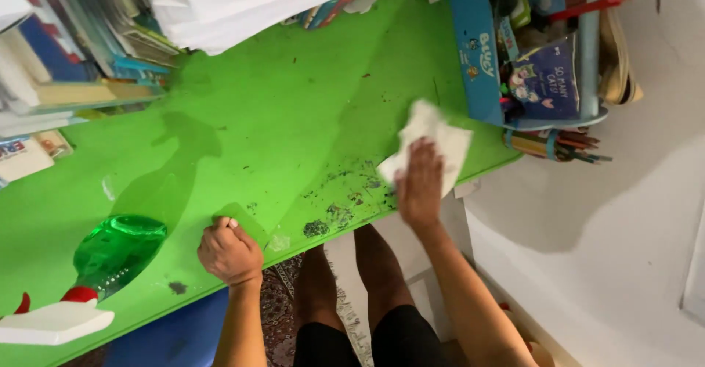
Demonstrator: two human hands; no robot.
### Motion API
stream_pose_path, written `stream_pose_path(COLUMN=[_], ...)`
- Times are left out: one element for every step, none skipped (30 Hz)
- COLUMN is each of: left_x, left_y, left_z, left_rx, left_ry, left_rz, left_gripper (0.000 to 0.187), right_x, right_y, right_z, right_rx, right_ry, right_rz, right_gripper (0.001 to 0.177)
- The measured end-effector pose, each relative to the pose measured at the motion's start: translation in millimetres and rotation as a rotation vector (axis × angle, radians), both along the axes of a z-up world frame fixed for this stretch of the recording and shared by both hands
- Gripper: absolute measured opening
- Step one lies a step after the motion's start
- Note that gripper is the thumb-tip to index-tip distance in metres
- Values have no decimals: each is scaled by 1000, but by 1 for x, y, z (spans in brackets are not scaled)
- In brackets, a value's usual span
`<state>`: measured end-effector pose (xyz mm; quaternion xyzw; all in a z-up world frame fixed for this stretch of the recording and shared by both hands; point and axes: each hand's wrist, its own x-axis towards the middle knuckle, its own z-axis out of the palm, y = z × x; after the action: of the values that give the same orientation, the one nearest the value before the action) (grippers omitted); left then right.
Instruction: Cleaning a green desk by spraying it with cleaner, wiping it with a paper towel, and organizing drawings and books.
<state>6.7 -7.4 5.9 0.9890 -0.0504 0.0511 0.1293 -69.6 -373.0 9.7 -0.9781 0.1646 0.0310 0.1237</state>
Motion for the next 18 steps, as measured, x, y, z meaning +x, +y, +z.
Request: stream_pose_path(left_x=[0,-2,-3,-6,-9,-13,-14,-13,-11,-11,-10,-9,-8,-4,-1,-3,-5,-7], left_y=[0,1,1,5,8,11,13,10,8,7,6,6,4,2,0,1,2,2], left_z=[-2,-4,-5,-13,-21,-28,-27,-28,-29,-25,-20,-15,-11,-9,-7,-8,-9,-11], left_rx=[-2,1,4,4,0,-6,-7,-14,-20,-23,-17,-11,-13,-10,-7,-9,17,47], left_ry=[0,-31,-63,-62,-40,-15,-11,-26,-41,-42,-29,-15,-14,-24,-34,-28,-30,-40], left_rz=[-7,-22,-36,-38,-14,6,-1,3,7,5,0,-10,-17,-20,-24,-31,-31,-22], left_gripper=[11,11,11,11,11,11,11,10,10,10,10,11,11,10,10,10,10,11], right_x=[7,13,19,27,35,41,38,37,37,31,24,17,11,8,5,0,-5,-7], right_y=[-3,-6,-9,-3,3,10,43,72,101,113,124,136,121,106,92,71,51,30], right_z=[1,2,3,-11,-24,-37,-37,-37,-37,-25,-12,0,2,3,2,6,9,10], right_rx=[-2,-49,-96,-97,-152,-209,-211,-179,-148,-151,-81,-11,-13,-10,-7,-9,34,81], right_ry=[0,-11,-23,-22,33,92,96,24,-45,-46,-9,30,32,-43,-117,-111,-60,-17], right_rz=[-7,-147,-287,-288,-486,-688,-693,-529,-364,-366,-142,77,70,155,241,234,56,-113], right_gripper=[64,63,63,63,63,63,63,62,61,61,62,64,64,63,63,63,63,64])
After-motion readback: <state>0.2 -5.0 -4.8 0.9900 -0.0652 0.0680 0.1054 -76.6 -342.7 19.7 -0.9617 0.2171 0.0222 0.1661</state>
